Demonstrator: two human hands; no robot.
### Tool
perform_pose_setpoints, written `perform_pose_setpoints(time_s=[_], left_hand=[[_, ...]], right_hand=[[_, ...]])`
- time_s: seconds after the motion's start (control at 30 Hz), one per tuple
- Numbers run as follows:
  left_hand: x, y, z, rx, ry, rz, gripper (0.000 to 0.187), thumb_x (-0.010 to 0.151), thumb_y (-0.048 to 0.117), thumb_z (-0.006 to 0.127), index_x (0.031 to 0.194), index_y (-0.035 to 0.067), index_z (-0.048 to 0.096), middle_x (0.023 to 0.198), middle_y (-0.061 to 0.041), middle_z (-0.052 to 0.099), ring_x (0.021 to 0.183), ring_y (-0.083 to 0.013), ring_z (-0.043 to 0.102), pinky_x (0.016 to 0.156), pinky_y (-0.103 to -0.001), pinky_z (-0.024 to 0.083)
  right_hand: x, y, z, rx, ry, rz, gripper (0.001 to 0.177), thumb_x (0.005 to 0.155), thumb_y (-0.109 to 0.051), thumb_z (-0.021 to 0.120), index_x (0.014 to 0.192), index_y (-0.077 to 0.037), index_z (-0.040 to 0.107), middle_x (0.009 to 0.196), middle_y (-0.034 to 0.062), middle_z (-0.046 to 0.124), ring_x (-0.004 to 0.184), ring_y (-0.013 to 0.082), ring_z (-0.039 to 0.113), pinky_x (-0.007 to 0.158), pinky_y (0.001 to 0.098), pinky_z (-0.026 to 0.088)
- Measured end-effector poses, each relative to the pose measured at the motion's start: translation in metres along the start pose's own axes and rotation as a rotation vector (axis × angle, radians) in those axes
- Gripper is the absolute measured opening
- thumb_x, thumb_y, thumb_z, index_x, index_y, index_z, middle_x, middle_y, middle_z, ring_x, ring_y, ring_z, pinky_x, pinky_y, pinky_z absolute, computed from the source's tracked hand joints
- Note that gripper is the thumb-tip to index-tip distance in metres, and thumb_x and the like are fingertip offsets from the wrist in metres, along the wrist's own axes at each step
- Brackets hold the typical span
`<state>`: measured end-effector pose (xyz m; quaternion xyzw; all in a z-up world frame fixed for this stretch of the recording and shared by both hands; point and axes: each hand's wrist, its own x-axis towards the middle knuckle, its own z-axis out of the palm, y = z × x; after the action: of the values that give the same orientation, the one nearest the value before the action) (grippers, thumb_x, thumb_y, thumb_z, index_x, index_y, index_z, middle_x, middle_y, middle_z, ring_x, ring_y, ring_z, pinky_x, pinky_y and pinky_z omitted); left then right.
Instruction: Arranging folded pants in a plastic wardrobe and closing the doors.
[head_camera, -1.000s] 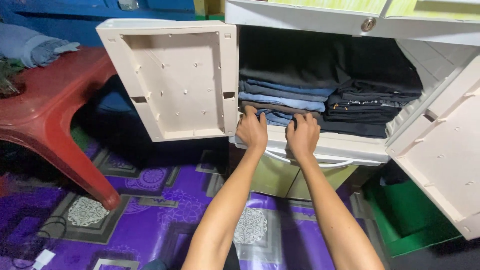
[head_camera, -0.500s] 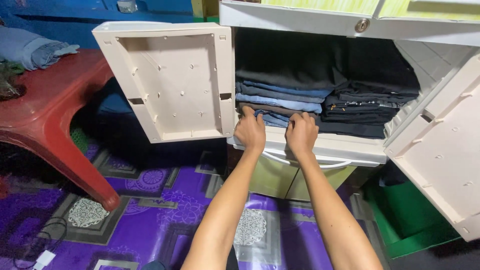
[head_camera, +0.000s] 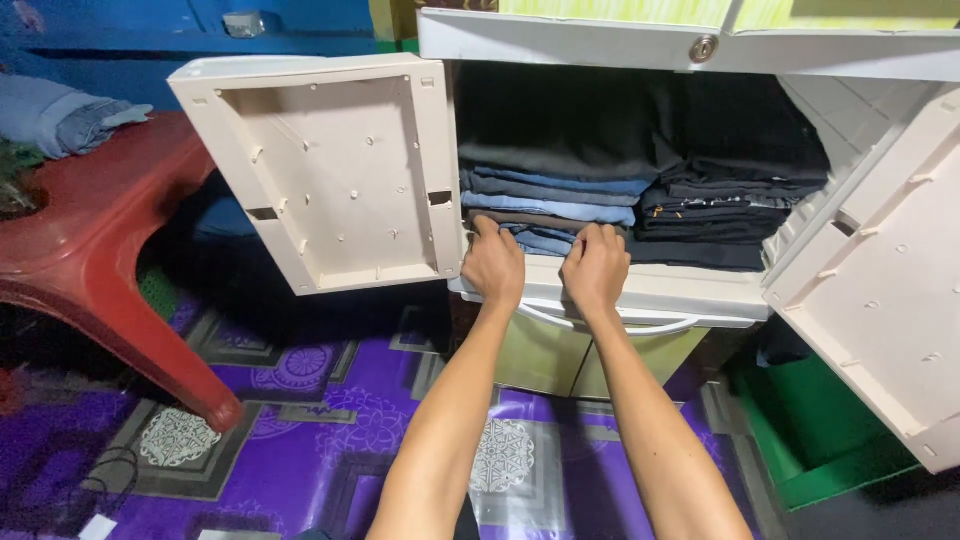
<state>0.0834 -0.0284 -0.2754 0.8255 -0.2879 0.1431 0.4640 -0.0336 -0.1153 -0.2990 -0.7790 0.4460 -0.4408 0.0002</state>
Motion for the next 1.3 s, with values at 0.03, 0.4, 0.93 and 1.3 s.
perform_pose_setpoints(time_s=[0.03, 0.4, 0.93, 1.3], left_hand=[[-0.001, 0.001, -0.001, 0.0, -0.005, 0.004, 0.013, 0.095, 0.022, 0.062, 0.101, 0.014, 0.054, 0.077, -0.009, 0.073, 0.074, -0.0316, 0.076, 0.067, -0.05, 0.061], [-0.004, 0.003, -0.007, 0.04, 0.076, 0.449, 0.035, 0.085, 0.004, 0.074, 0.114, 0.01, 0.056, 0.102, -0.006, 0.054, 0.088, -0.0312, 0.068, 0.058, -0.047, 0.062], [-0.006, 0.007, -0.009, 0.087, 0.244, 0.671, 0.024, 0.087, 0.006, 0.072, 0.11, 0.011, 0.067, 0.13, -0.015, 0.052, 0.132, -0.0366, 0.044, 0.098, -0.052, 0.041], [-0.005, 0.001, -0.002, 0.079, 0.165, 0.643, 0.037, 0.092, 0.005, 0.066, 0.127, 0.018, 0.065, 0.131, -0.012, 0.055, 0.134, -0.0339, 0.043, 0.099, -0.053, 0.037]], right_hand=[[-0.001, 0.001, 0.001, -0.002, 0.001, 0.006, 0.005, 0.091, -0.012, 0.068, 0.089, -0.013, 0.063, 0.089, 0.0026, 0.056, 0.094, 0.0281, 0.061, 0.079, 0.0415, 0.048], [-0.006, -0.017, -0.033, 0.046, 0.035, -0.124, 0.033, 0.093, -0.006, 0.064, 0.125, -0.014, 0.059, 0.1, 0.009, 0.064, 0.099, 0.0303, 0.064, 0.086, 0.0415, 0.053], [-0.006, -0.017, -0.025, 0.067, 0.117, -0.058, 0.049, 0.087, -0.007, 0.066, 0.134, -0.004, 0.053, 0.111, 0.0131, 0.052, 0.104, 0.0309, 0.054, 0.089, 0.0415, 0.05], [-0.006, -0.034, -0.037, 0.008, 0.09, 0.049, 0.069, 0.09, -0.007, 0.065, 0.152, 0.008, 0.039, 0.141, 0.0279, 0.05, 0.121, 0.0375, 0.051, 0.092, 0.0445, 0.047]])
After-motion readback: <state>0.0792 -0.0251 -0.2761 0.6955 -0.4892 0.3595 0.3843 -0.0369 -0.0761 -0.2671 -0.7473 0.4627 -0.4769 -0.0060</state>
